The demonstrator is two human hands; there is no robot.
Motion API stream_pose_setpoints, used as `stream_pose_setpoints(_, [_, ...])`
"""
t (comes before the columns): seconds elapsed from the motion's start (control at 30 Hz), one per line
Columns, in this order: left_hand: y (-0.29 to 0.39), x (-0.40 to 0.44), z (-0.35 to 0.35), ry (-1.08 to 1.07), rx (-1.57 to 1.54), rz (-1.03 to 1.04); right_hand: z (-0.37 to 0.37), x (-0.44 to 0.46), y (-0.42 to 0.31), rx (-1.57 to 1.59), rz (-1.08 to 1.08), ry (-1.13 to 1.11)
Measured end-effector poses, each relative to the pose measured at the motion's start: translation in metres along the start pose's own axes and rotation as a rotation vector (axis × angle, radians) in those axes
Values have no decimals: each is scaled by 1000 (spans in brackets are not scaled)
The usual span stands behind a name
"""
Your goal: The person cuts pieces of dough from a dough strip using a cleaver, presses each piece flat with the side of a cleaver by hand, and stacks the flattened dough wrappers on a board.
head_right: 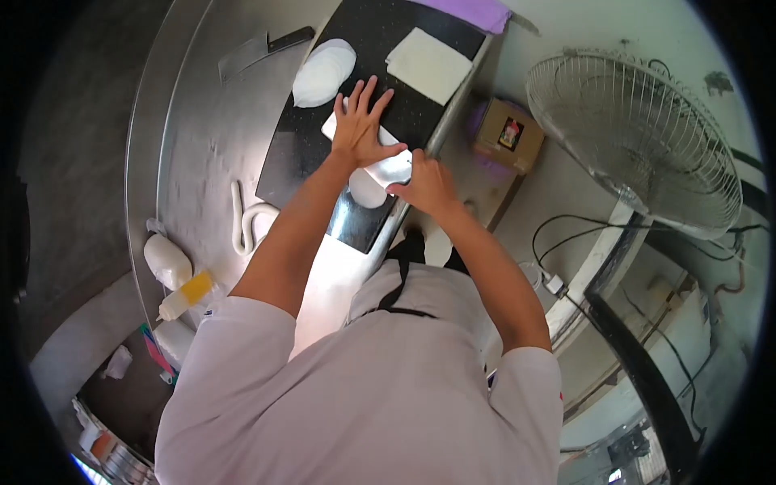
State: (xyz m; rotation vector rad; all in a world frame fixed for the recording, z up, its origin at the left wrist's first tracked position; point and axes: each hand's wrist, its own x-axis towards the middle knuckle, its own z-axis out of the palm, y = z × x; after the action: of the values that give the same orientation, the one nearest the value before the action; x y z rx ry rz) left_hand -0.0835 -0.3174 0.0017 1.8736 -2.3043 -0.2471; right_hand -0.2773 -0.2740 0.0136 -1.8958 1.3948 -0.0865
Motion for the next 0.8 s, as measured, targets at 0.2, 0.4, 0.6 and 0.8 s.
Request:
stream_pose_setpoints(0.2, [21, -62, 7, -348, -37, 163, 67, -80, 15, 137, -22, 55])
stream_pose_setpoints(0.4, [2, 11, 11, -32, -7, 180, 3, 3, 13, 78, 52, -4])
stream_pose_setpoints(0.6, [8, -49, 13, -201, -56, 286, 65, -67, 12, 190, 26, 39])
stream_pose_setpoints(0.8, [15, 1, 11, -47, -30, 218, 19, -10, 32, 82, 16, 57])
